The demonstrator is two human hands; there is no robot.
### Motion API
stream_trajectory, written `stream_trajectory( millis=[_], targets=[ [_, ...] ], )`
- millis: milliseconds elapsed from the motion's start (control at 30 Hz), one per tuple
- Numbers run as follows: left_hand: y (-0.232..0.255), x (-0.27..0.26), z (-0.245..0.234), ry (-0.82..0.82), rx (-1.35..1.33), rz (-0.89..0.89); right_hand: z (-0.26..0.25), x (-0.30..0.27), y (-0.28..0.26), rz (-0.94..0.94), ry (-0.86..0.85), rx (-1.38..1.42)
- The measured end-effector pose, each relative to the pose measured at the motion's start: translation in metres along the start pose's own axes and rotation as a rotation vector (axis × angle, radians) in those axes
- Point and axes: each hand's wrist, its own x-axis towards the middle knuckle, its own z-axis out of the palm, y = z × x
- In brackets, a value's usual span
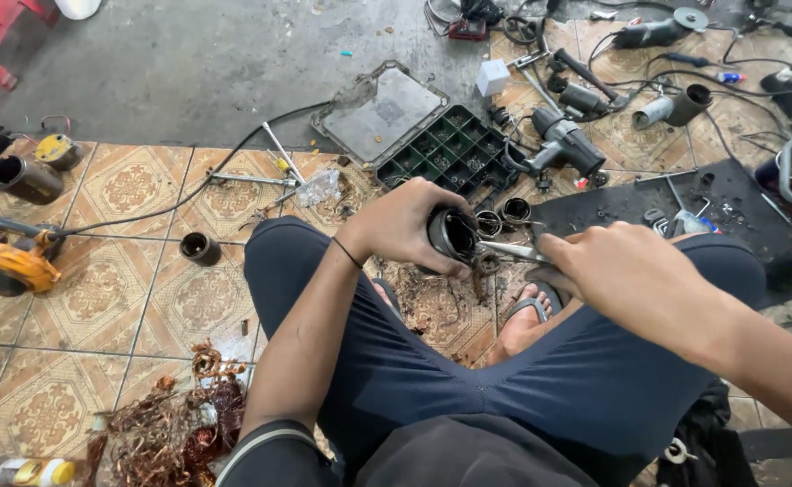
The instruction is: Reassembling the internal components of a small electric motor, specifically focusing on the brushes and wiring inside the housing.
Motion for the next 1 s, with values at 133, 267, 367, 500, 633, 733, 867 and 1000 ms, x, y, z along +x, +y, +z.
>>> stream_trajectory(
  millis=[133,267,367,500,633,733,867,1000],
  targets=[
    [-0.001,0.0,0.0,0.001,0.051,0.006,0.005,0.006,0.001,-0.019,0.008,0.024],
    [0.0,-0.003,-0.001,0.0,0.129,-0.056,0.001,0.002,0.008,0.014,0.023,0.04],
    [-0.001,-0.006,-0.005,0.015,0.086,-0.029,0.004,0.0,0.023,0.087,-0.024,0.017],
    [0.007,-0.007,-0.012,0.021,-0.053,0.082,0.02,-0.005,0.038,0.183,-0.119,0.051],
    [0.009,-0.003,-0.01,0.056,-0.033,0.153,0.035,-0.01,0.039,0.158,-0.159,0.244],
    [0.008,-0.001,-0.008,0.057,-0.058,0.13,0.04,-0.009,0.055,0.142,-0.164,0.413],
    [0.007,0.001,-0.006,0.058,-0.058,0.19,0.051,-0.012,0.097,0.23,-0.256,0.452],
    [0.01,0.0,-0.001,0.015,-0.204,0.261,0.063,-0.003,0.11,0.129,-0.069,0.375]
  ],
)
